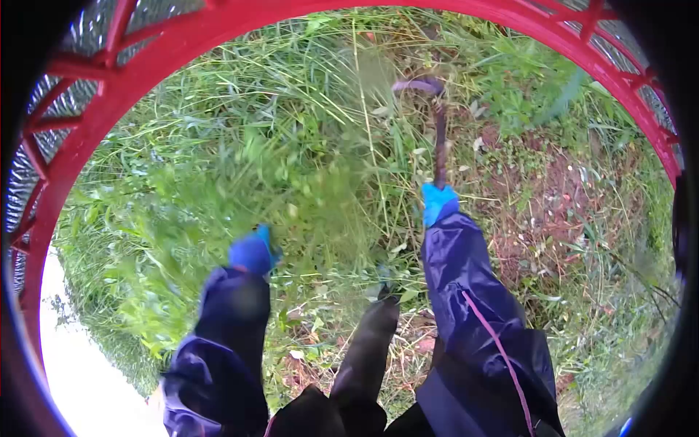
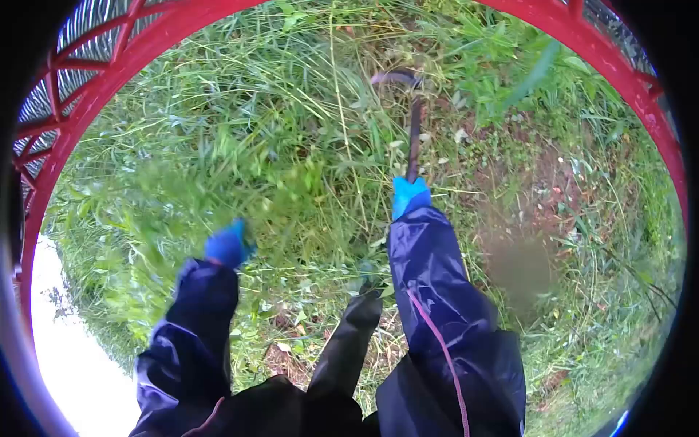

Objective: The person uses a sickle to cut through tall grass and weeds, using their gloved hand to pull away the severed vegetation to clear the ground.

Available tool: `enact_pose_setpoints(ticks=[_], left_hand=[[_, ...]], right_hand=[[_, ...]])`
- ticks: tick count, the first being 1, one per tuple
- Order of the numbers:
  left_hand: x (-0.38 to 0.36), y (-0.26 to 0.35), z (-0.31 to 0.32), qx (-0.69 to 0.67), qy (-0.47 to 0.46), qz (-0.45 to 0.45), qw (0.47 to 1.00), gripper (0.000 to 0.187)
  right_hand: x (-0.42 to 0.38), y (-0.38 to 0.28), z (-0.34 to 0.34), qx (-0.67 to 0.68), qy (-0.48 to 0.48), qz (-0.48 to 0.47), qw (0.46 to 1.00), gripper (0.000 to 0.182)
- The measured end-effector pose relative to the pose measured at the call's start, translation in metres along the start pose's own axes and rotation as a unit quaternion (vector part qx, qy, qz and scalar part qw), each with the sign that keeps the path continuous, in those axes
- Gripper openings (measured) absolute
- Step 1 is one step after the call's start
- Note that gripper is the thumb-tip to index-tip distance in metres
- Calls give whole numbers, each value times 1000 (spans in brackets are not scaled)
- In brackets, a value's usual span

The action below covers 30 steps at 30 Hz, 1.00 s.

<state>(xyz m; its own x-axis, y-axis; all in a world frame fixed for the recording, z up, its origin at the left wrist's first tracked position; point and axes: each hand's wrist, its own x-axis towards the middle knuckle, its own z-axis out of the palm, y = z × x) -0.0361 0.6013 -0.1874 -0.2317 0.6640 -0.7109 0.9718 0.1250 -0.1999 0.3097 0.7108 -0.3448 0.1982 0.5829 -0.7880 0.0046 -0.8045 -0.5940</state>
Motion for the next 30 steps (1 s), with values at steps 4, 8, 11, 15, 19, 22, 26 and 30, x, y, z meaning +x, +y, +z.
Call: enact_pose_setpoints(ticks=[4,8,11,15,19,22,26,30], left_hand=[[-29,34,103,-104,31,-9,994,32],[-43,53,124,-178,-18,-100,979,31],[-56,15,158,-170,19,-74,982,31],[-106,-26,191,-207,-127,-148,959,25],[-139,-19,216,-194,-173,-161,952,48],[-155,3,207,-222,-167,-180,944,62],[-173,16,214,-230,-9,-144,962,67],[-198,23,207,-360,74,-156,917,52]], right_hand=[[15,-40,22,78,5,-11,997,27],[-6,141,34,-280,99,-105,949,25],[-161,257,-17,-332,139,-169,918,23],[-184,164,-72,-458,-7,33,888,33],[-80,89,-32,-425,80,-96,897,31],[-39,33,23,-278,27,-39,959,26],[-79,170,61,-402,-69,-72,910,25],[-206,235,-42,-481,-218,-8,849,30]])
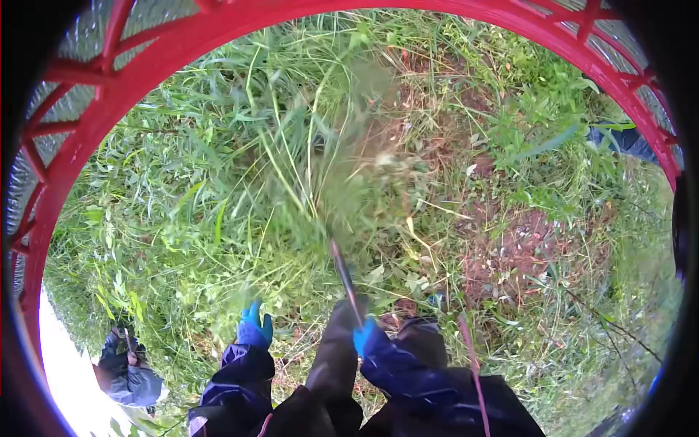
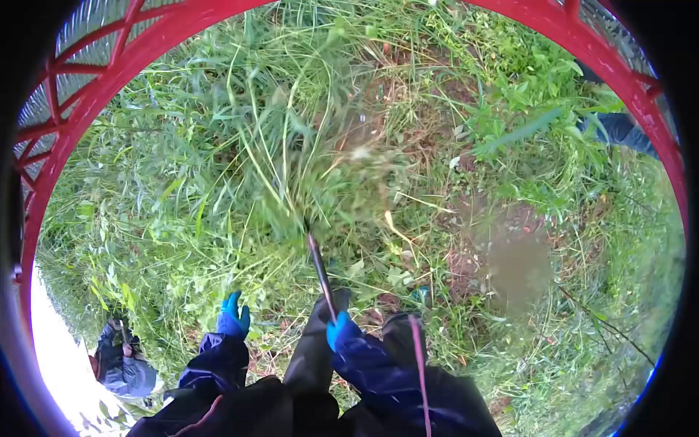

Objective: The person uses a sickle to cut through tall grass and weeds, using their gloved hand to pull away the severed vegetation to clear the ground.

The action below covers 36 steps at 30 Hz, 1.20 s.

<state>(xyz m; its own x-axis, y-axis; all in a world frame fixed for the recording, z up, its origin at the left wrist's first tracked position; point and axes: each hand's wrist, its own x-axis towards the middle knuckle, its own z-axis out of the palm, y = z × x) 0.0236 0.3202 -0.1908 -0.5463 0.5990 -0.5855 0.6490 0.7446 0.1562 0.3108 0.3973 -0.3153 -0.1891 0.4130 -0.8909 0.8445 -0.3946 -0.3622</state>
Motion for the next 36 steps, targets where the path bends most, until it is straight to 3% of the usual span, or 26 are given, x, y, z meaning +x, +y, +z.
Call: enact_pose_setpoints(ticks=[1,3,5,6,8,11,12,13,14,15,16,17,19,21,22,23,24,25,26,28,31,33,35,36], left_hand=[[-10,-3,1,-45,-16,-34,998,48],[-27,-38,33,-49,21,-15,998,44],[-40,-58,50,-182,-48,-112,976,41],[-48,-63,55,-222,-47,-105,968,40],[-57,-55,48,-268,-57,-122,954,38],[-65,-74,65,-308,-62,-119,942,34],[-68,-71,67,-337,-73,-133,929,33],[-71,-67,65,-364,-83,-147,916,33],[-72,-66,62,-386,-134,-199,891,32],[-75,-64,64,-384,-132,-204,891,32],[-78,-61,66,-396,-126,-188,890,32],[-81,-62,65,-407,-124,-169,889,33],[-89,-76,70,-405,-146,-180,885,33],[-93,-79,70,-336,-146,-136,921,32],[-94,-79,65,-373,-171,-188,892,32],[-94,-78,59,-353,-175,-183,901,31],[-94,-81,62,-407,-150,-181,883,31],[-95,-88,64,-454,-130,-177,864,31],[-97,-95,61,-451,-136,-176,864,31],[-96,-104,66,-468,-134,-194,852,30],[-96,-107,71,-464,-117,-194,857,29],[-96,-104,72,-441,-116,-178,872,33],[-95,-97,69,-421,-151,-199,872,34],[-97,-100,74,-435,-154,-204,863,33]], right_hand=[[-23,8,-24,-30,-52,-2,998,31],[-39,6,-72,-96,-117,-18,988,33],[-26,-12,-118,-145,-97,-21,985,36],[-12,-27,-131,-162,-34,-7,986,38],[30,-54,-145,-95,98,-26,990,38],[106,-132,-172,66,210,-37,975,35],[151,-145,-171,179,219,-86,955,31],[150,-185,-182,354,167,-127,911,30],[190,-192,-179,372,133,-126,910,27],[176,-224,-181,449,78,-103,884,26],[186,-225,-154,345,146,-104,921,28],[203,-217,-124,234,215,-102,943,31],[180,-138,-38,113,170,-52,978,30],[133,-55,33,23,153,-44,987,27],[103,-7,63,22,181,-82,980,26],[84,49,90,21,248,-177,952,25],[74,100,110,21,340,-304,890,24],[62,108,81,-19,208,-200,957,24],[20,63,38,-52,54,-54,996,25],[0,0,-40,-77,-44,-1,996,29],[32,-72,-111,-33,18,11,999,37],[68,-129,-126,-20,182,30,983,38],[128,-163,-117,213,221,-44,951,32],[154,-181,-109,366,131,-21,921,26]])
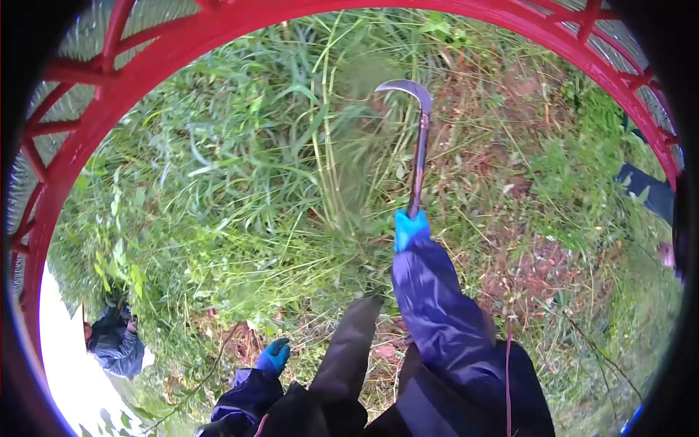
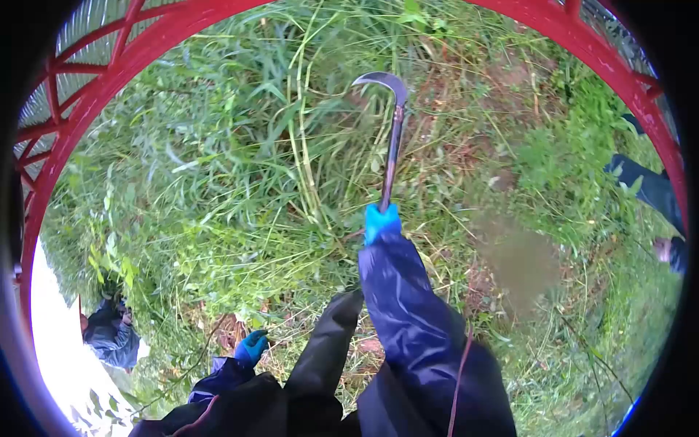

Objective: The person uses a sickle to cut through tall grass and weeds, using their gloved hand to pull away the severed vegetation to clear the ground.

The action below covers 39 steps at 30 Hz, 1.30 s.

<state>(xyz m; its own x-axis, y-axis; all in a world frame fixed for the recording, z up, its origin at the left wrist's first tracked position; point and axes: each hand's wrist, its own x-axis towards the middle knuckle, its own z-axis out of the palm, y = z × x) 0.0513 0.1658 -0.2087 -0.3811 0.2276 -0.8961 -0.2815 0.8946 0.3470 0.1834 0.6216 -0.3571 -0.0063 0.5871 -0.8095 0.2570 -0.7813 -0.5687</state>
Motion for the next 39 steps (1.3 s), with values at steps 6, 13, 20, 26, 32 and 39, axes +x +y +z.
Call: enact_pose_setpoints(ticks=[6,13,20,26,32,39], left_hand=[[-18,0,-7,-20,6,13,1000,29],[-18,-41,-28,-109,54,1,993,25],[-22,-37,-4,-119,32,-22,992,28],[-51,-41,-13,-137,52,-69,987,29],[-81,-113,-51,-183,81,-136,970,35],[-107,-126,-31,-216,118,-133,960,35]], right_hand=[[-113,204,79,-351,-103,-72,928,18],[-137,118,-25,-478,-213,-106,845,23],[-19,-21,52,110,-280,32,953,18],[-105,178,171,-282,-182,-18,942,20],[-263,247,18,-462,-355,20,813,34],[-145,75,60,-261,-27,-64,963,16]])
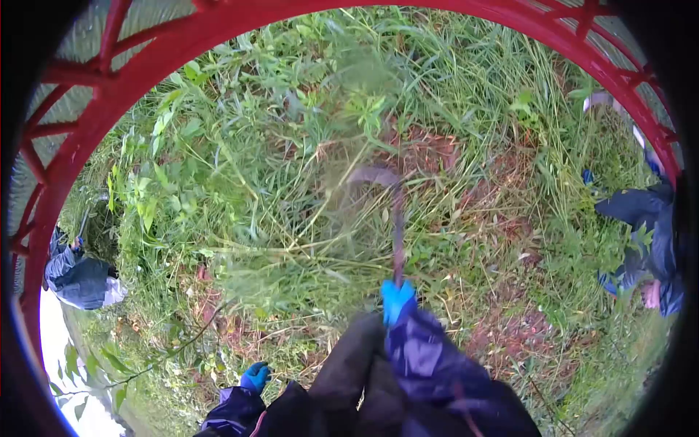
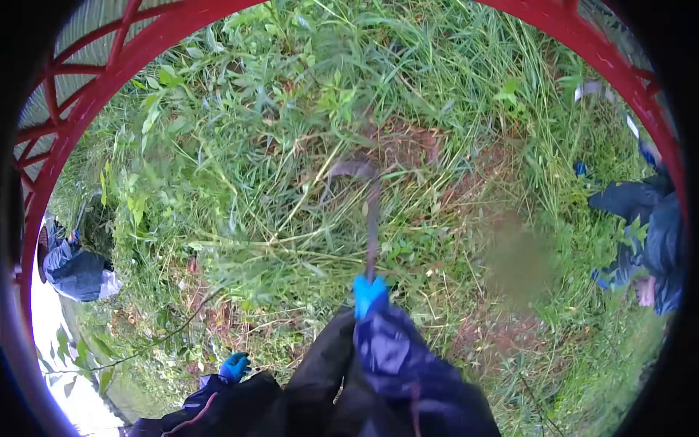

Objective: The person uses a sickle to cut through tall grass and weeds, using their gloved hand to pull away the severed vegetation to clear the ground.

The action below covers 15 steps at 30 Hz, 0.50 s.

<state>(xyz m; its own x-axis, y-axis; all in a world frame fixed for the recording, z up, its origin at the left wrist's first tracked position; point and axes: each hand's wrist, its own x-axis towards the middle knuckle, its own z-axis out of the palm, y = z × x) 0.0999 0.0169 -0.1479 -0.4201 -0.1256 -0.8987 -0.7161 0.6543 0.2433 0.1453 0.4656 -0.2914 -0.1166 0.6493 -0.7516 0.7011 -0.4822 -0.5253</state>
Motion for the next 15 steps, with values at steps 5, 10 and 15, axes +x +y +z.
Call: enact_pose_setpoints(ticks=[5,10,15], left_hand=[[1,-54,15,-26,-36,14,999,33],[-27,-77,7,21,-33,44,998,33],[-47,-101,-24,-51,-11,4,999,34]], right_hand=[[133,-70,59,451,-385,118,797,16],[-77,106,212,-110,-292,-54,948,20],[-225,246,139,-195,-461,31,865,33]])
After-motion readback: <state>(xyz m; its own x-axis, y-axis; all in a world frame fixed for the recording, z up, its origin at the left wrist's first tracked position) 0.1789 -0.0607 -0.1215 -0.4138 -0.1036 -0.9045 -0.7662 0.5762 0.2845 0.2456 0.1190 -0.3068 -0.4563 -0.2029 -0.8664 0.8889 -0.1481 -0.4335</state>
